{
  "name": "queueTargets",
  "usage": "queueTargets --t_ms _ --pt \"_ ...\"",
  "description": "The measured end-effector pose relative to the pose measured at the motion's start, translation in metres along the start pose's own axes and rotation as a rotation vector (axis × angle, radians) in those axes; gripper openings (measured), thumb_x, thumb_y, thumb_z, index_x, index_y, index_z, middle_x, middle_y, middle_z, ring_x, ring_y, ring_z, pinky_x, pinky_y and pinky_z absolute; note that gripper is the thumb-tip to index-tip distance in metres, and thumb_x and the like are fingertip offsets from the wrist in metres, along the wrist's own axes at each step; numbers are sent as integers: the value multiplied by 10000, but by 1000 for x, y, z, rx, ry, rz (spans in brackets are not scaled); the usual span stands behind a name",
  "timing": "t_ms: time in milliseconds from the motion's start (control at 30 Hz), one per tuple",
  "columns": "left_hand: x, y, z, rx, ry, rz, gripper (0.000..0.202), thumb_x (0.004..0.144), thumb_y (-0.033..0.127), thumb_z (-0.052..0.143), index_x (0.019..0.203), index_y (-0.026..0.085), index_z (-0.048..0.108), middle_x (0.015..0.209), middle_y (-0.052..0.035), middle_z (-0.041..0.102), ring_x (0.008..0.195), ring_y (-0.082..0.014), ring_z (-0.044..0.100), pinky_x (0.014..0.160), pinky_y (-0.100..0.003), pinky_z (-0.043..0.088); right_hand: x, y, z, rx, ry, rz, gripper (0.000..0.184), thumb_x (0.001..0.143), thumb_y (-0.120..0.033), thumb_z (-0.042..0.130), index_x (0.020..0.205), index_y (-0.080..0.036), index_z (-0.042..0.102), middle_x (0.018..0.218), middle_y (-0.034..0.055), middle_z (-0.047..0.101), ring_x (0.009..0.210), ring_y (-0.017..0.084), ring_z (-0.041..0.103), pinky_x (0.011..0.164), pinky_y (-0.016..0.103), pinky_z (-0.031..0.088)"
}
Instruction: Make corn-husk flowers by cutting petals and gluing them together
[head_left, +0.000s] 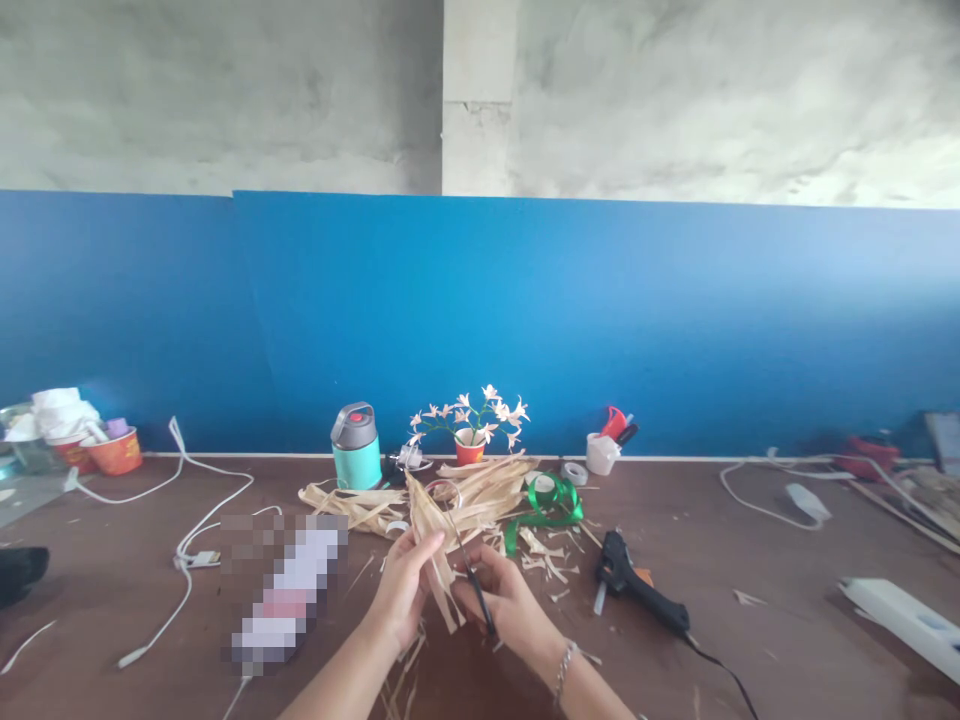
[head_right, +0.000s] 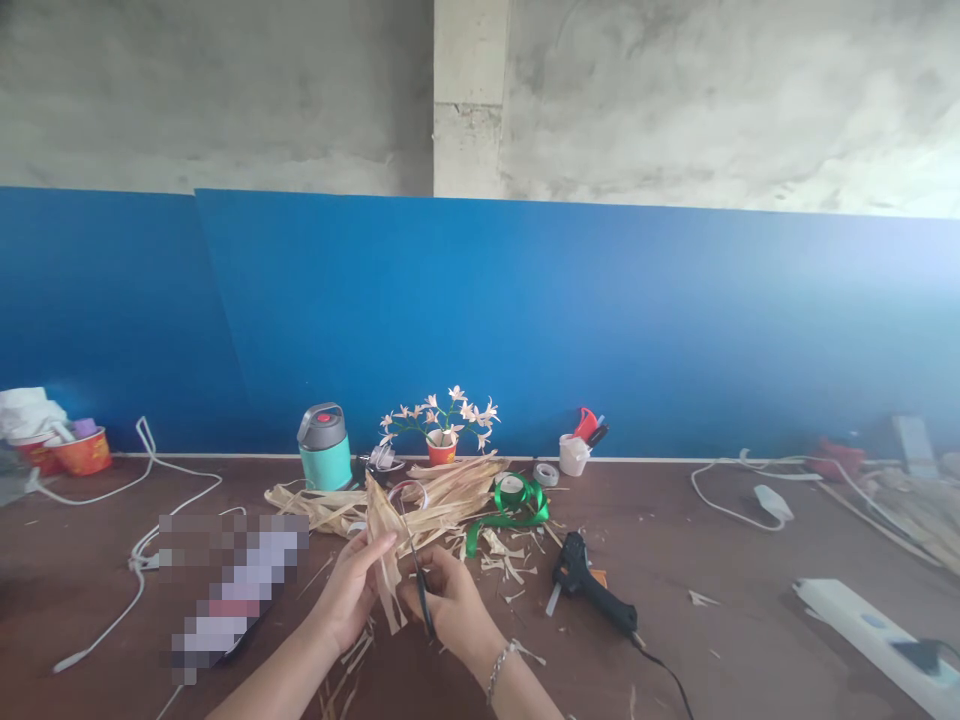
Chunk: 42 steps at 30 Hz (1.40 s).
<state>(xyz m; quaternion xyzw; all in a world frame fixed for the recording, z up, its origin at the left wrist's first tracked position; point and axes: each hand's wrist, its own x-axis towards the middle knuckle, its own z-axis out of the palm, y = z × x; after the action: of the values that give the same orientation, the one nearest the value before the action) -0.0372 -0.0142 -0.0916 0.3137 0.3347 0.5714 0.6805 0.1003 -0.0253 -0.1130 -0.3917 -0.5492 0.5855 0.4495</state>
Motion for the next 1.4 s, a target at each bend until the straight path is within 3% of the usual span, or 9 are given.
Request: queueTargets --t_ms 533,1033,1200,1400 --pt "1 3 -2 35 57 -13 218 583 267 746 693 148 601 533 27 604 452 -97 531 447 -197 390 0 2 -4 -38 15 26 335 611 -368 722 764 -167 501 447 -100 403 386 31 310 374 160 217" --pt "2 10 -3 118 84 -31 218 561 277 748 654 141 605 486 36 555 411 -84 479 421 -196 354 0 2 -7 -129 20 83 342 619 -372 707 799 -167 501 427 -96 443 341 34 339 337 152 241" --pt "6 8 -7 150 51 7 215 590 276 732 720 141 625 489 37 546 415 -85 476 421 -192 347 0 2 -8 -157 18 103 349 624 -390 697 817 -169 508 425 -95 454 330 41 355 313 149 255" --pt "8 8 -9 183 61 74 283 586 261 730 830 147 644 642 -11 649 507 -118 557 468 -204 395 -1 1 -8 -165 6 112 332 634 -384 692 818 -164 526 409 -92 460 326 38 351 304 142 267"
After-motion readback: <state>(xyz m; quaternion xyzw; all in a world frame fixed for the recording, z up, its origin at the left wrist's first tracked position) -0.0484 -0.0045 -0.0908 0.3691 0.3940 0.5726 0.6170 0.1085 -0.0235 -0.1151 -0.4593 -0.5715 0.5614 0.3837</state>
